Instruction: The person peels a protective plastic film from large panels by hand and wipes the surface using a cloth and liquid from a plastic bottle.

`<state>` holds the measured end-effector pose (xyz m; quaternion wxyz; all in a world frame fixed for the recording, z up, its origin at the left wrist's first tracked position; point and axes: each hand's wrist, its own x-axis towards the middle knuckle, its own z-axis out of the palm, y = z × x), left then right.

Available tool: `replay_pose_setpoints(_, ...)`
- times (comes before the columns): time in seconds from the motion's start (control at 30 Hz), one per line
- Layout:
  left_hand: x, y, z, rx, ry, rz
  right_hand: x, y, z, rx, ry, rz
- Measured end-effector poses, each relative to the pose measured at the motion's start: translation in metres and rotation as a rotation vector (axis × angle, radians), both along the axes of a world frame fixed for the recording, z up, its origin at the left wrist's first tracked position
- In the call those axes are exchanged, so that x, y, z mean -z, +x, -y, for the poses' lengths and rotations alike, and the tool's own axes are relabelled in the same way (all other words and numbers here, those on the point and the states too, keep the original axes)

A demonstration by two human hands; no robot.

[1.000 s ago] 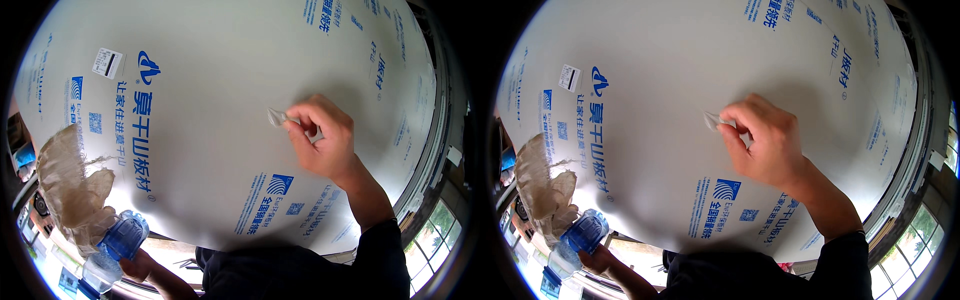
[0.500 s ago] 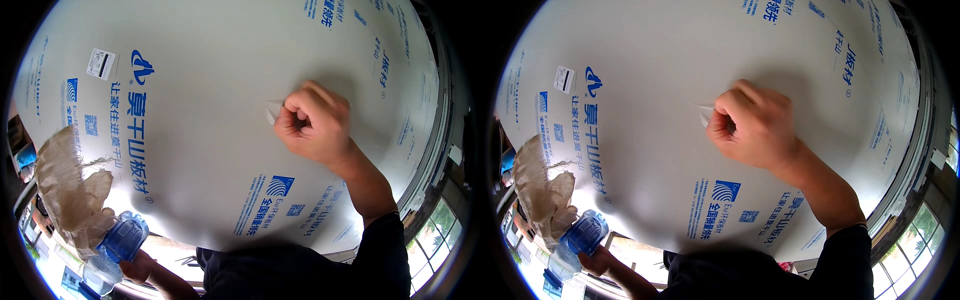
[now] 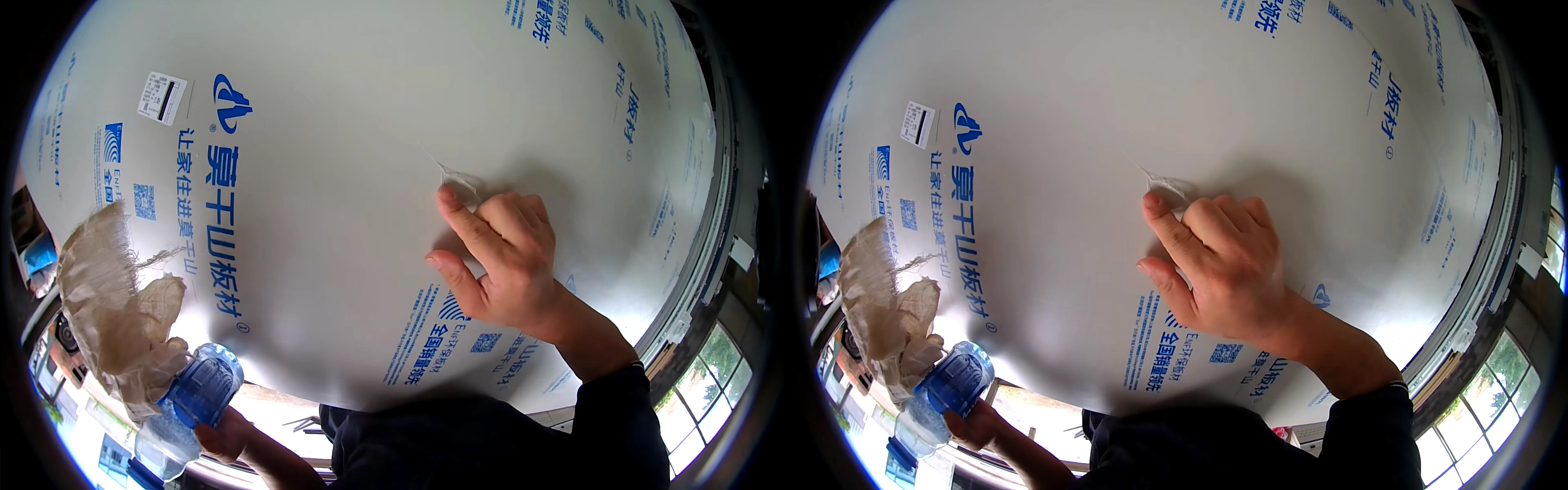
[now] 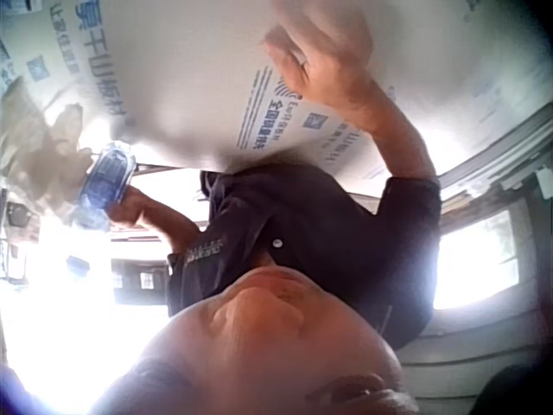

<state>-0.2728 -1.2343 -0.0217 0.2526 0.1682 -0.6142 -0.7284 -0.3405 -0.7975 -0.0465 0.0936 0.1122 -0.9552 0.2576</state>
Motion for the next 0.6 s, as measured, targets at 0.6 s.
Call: replay_pose_setpoints(0.6, 0.001, -0.012, -0.017, -0.409, 0.033, -0.006, -0.004, 0.004, -0.012, -0.014, 0.029, -0.016)
